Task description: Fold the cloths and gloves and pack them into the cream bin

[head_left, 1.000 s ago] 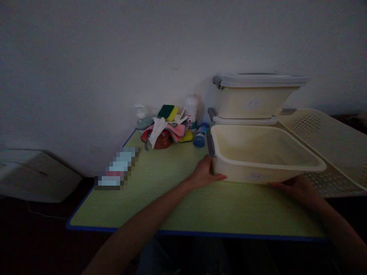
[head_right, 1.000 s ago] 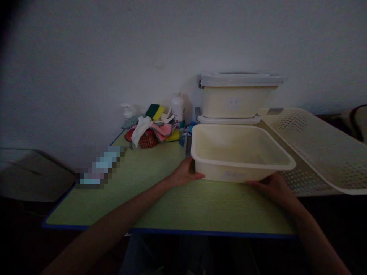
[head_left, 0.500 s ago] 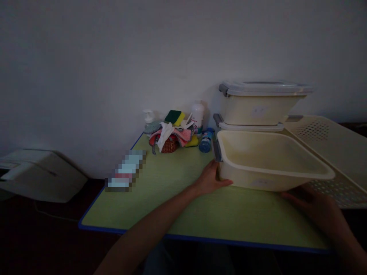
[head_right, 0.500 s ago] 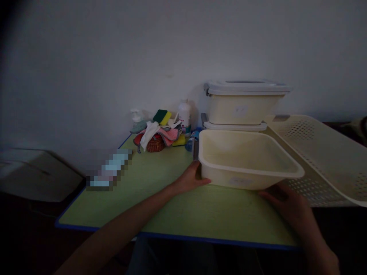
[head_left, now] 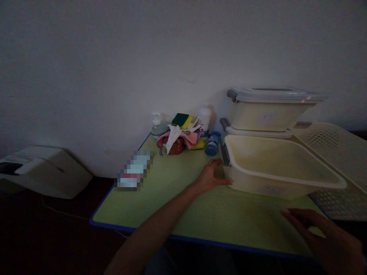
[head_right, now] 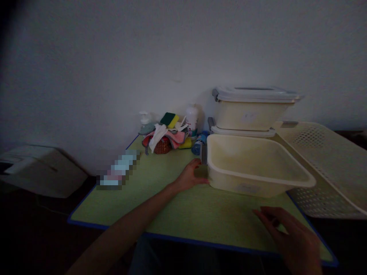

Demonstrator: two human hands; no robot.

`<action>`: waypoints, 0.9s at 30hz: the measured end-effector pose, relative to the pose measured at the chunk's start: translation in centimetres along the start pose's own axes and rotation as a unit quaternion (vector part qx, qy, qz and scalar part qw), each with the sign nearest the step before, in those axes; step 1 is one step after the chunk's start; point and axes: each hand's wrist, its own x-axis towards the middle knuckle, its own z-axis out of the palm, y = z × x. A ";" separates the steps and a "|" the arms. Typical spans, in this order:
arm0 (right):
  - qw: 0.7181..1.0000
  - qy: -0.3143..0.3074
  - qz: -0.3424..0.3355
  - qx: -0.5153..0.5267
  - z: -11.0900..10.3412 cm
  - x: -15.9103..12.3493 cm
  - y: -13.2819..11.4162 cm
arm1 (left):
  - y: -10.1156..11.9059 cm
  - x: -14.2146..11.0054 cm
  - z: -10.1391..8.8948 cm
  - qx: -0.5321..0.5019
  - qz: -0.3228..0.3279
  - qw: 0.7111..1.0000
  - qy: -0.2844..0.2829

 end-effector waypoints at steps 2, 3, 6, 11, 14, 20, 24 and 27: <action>0.988 0.024 -0.128 0.083 0.8 1.3 -2.9 | 0.1 0.2 -0.5 0.001 0.006 1.000 0.023; 0.983 0.001 -0.157 0.099 1.2 2.0 -4.4 | 0.1 0.3 -0.8 0.003 0.009 0.999 0.035; 0.962 -0.085 -0.214 0.147 2.8 4.2 -8.3 | 0.4 0.7 -2.1 0.012 0.016 0.997 0.073; 0.927 -0.250 -0.225 0.165 5.7 6.7 -12.8 | 1.3 1.7 -5.3 0.040 0.027 0.987 0.152; 0.915 -0.292 -0.204 0.188 7.6 8.0 -14.8 | 2.2 2.2 -7.8 0.073 0.041 0.980 0.180; 0.919 -0.266 -0.130 0.261 11.6 11.1 -17.0 | 3.3 1.6 -13.7 0.161 0.027 0.954 0.251; 0.920 -0.217 -0.042 0.323 14.4 13.3 -17.0 | 3.0 1.7 -16.9 0.213 -0.018 0.929 0.302; 0.911 -0.182 0.029 0.368 16.8 14.9 -16.9 | 2.4 2.6 -18.3 0.240 -0.055 0.920 0.304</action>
